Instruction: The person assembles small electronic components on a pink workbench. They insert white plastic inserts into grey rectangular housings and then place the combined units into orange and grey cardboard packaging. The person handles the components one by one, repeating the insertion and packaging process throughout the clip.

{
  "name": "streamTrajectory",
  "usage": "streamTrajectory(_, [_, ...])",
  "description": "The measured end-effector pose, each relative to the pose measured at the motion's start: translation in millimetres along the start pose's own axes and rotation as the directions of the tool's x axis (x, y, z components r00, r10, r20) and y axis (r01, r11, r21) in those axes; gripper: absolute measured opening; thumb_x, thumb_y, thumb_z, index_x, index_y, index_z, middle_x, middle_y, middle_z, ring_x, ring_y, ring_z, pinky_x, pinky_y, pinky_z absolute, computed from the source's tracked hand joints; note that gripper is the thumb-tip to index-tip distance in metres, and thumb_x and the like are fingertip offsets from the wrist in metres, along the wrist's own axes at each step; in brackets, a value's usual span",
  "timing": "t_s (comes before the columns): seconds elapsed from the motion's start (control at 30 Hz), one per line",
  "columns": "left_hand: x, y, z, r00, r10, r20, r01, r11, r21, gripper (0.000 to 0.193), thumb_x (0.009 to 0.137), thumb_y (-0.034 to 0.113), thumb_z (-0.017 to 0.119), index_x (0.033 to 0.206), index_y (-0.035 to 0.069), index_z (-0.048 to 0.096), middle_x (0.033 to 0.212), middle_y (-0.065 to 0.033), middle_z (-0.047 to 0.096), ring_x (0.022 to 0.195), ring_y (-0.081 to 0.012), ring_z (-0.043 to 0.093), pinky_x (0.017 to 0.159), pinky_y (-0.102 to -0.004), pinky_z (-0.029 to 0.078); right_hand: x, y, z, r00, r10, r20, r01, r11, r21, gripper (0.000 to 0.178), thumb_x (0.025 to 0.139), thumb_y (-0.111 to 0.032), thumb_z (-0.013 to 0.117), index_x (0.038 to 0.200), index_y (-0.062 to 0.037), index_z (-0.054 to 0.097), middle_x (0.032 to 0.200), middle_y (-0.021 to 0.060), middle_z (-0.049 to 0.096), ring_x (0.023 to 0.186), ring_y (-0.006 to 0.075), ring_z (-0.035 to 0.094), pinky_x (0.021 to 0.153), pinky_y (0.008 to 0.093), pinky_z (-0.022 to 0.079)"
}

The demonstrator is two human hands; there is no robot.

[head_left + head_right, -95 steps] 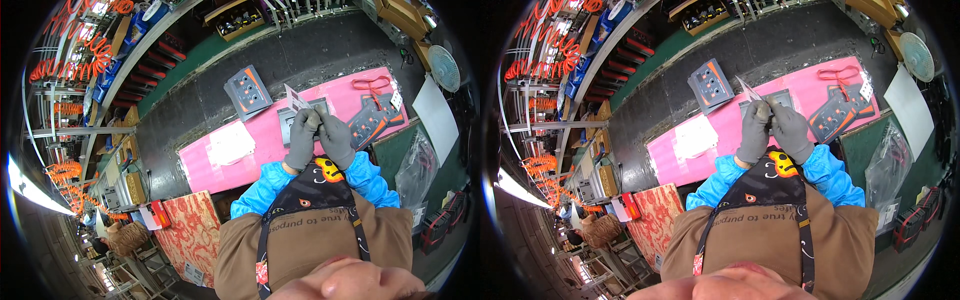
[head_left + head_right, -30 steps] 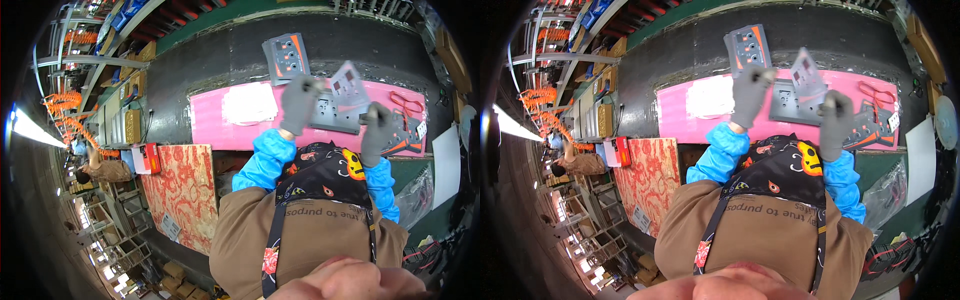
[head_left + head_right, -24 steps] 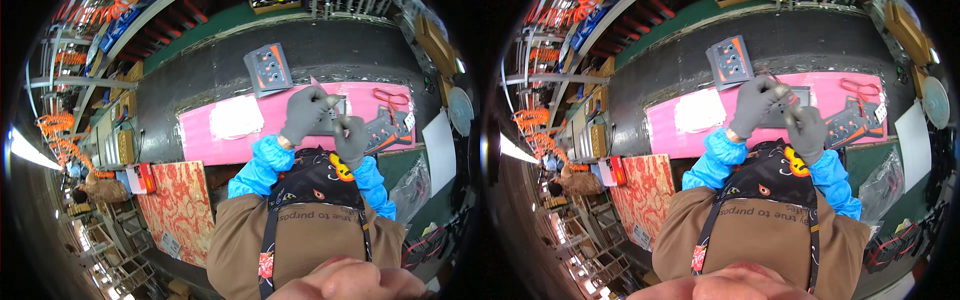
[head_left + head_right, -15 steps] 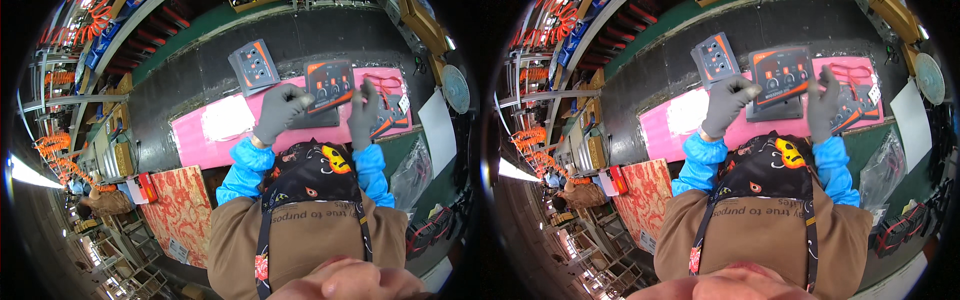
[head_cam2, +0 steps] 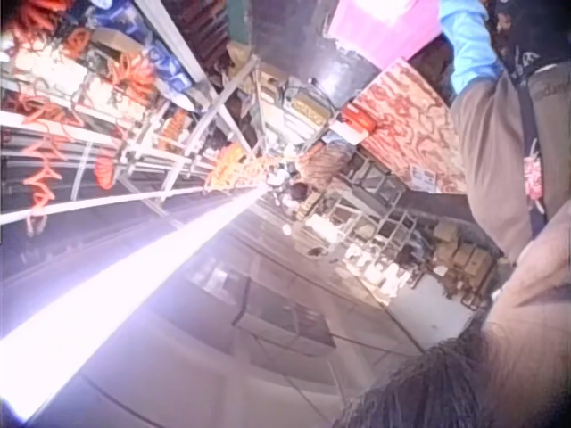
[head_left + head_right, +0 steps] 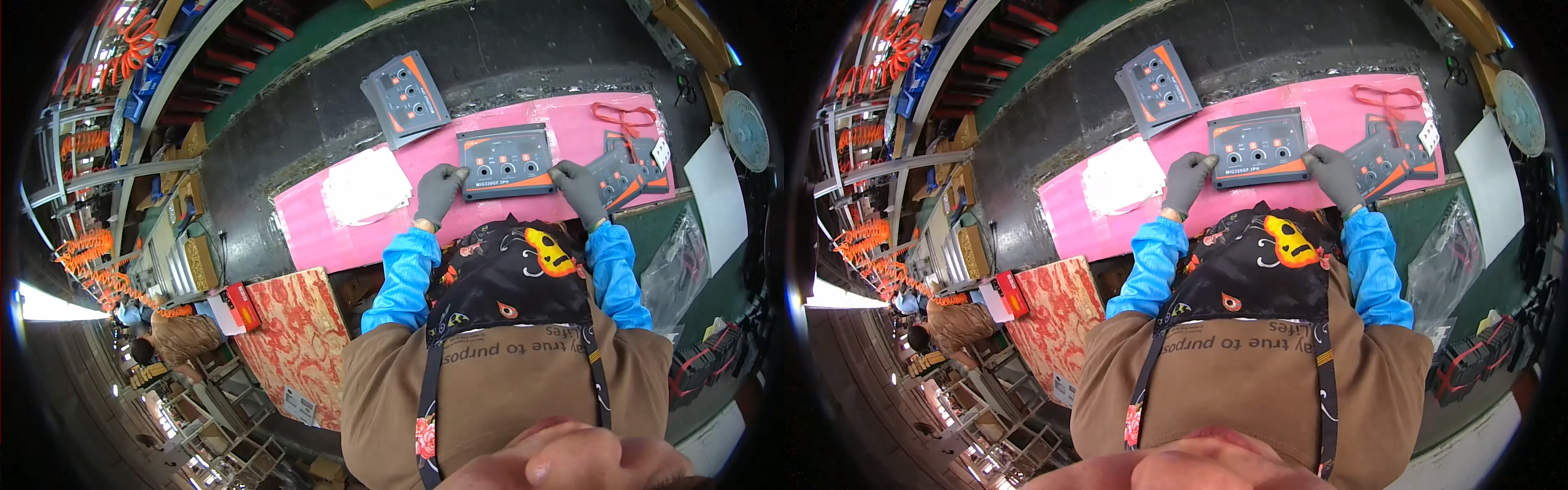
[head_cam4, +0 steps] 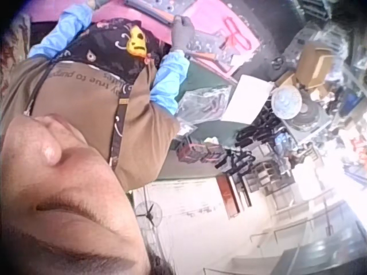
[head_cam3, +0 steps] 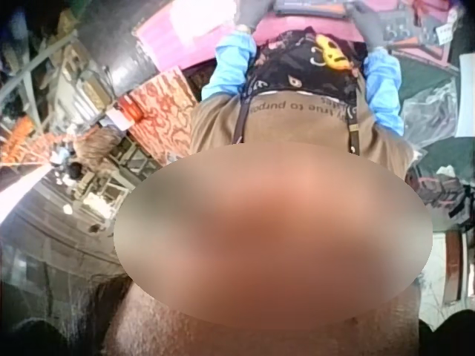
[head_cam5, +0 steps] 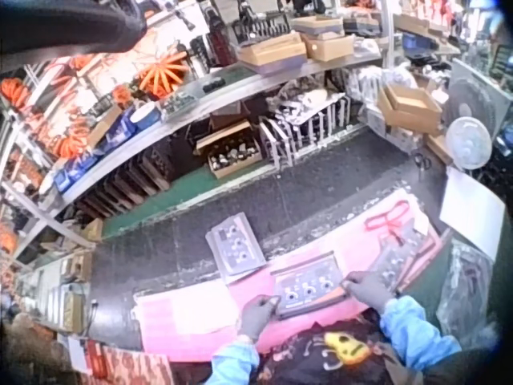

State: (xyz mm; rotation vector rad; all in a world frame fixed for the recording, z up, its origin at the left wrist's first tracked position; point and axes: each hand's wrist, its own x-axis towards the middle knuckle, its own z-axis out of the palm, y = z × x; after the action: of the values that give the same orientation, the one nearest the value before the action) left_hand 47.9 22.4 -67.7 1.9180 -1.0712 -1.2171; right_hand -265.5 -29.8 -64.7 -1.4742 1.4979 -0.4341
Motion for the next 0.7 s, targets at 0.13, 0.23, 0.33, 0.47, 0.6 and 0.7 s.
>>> streamTrajectory(0.13, [4.8, -14.5, 8.9, 0.998, -0.05, -0.029, 0.05, 0.999, 0.004, 0.033, 0.085, 0.034, 0.073, 0.086, 0.001, 0.071, 0.073, -0.007, 0.068, 0.068, -0.0147, 0.063, 0.064, -0.0314, 0.049, 7.8, 8.7, 9.2, 0.999, -0.023, -0.038, 0.015, 0.98, -0.2, 0.03, 0.092, -0.035, 0.06, 0.096, -0.0066, 0.067, 0.08, 0.0145, 0.067, 0.076, 0.0298, 0.065, 0.07, 0.0405, 0.049])
streamTrajectory(0.23, [10.9, -31.1, 14.5, 0.995, -0.096, -0.019, 0.095, 0.993, -0.071, 0.033, 0.086, 0.033, 0.073, 0.086, 0.0, 0.071, 0.073, -0.0071, 0.068, 0.066, -0.0144, 0.063, 0.062, -0.0307, 0.049, 9.2, 6.2, 11.9, 0.999, 0.029, -0.035, -0.038, 0.964, -0.262, 0.031, 0.092, -0.037, 0.06, 0.097, -0.0076, 0.068, 0.083, 0.0153, 0.068, 0.079, 0.0327, 0.066, 0.072, 0.042, 0.049])
streamTrajectory(0.33, [12.5, -34.3, 17.7, 0.991, -0.131, -0.013, 0.128, 0.983, -0.135, 0.031, 0.086, 0.031, 0.073, 0.087, 0.0, 0.07, 0.072, -0.0069, 0.068, 0.063, -0.0133, 0.062, 0.059, -0.0296, 0.049, 7.6, 3.0, 13.2, 0.998, 0.023, -0.056, -0.036, 0.969, -0.246, 0.03, 0.091, -0.036, 0.06, 0.097, -0.0073, 0.067, 0.083, 0.0156, 0.068, 0.079, 0.0318, 0.066, 0.072, 0.0413, 0.049])
streamTrajectory(0.47, [11.4, -35.1, 19.8, 0.991, -0.135, -0.002, 0.131, 0.967, -0.219, 0.029, 0.086, 0.028, 0.074, 0.087, -0.001, 0.07, 0.073, -0.0063, 0.068, 0.061, -0.012, 0.061, 0.057, -0.0281, 0.05, 7.0, 4.7, 15.4, 0.998, 0.017, -0.064, -0.029, 0.982, -0.185, 0.028, 0.091, -0.033, 0.062, 0.097, -0.0054, 0.067, 0.083, 0.0163, 0.068, 0.078, 0.0312, 0.066, 0.071, 0.0404, 0.049])
streamTrajectory(0.6, [11.3, -35.6, 22.3, 0.99, -0.139, -0.014, 0.132, 0.961, -0.243, 0.028, 0.086, 0.026, 0.074, 0.088, -0.002, 0.07, 0.073, -0.0067, 0.068, 0.062, -0.0119, 0.062, 0.057, -0.0273, 0.051, 6.5, 6.3, 19.2, 0.996, 0.055, -0.066, -0.059, 0.996, -0.073, 0.027, 0.091, -0.029, 0.062, 0.097, -0.0027, 0.066, 0.084, 0.018, 0.067, 0.078, 0.0313, 0.066, 0.072, 0.0402, 0.049])
streamTrajectory(0.7, [8.7, -30.0, 23.4, 0.987, -0.16, -0.034, 0.148, 0.962, -0.229, 0.029, 0.086, 0.026, 0.074, 0.088, -0.003, 0.069, 0.073, -0.0073, 0.068, 0.062, -0.012, 0.062, 0.057, -0.027, 0.051, 7.8, 14.0, 23.6, 0.995, 0.042, -0.089, -0.047, 0.997, -0.056, 0.026, 0.091, -0.027, 0.062, 0.098, -0.002, 0.065, 0.086, 0.019, 0.067, 0.08, 0.0326, 0.066, 0.072, 0.0407, 0.049])
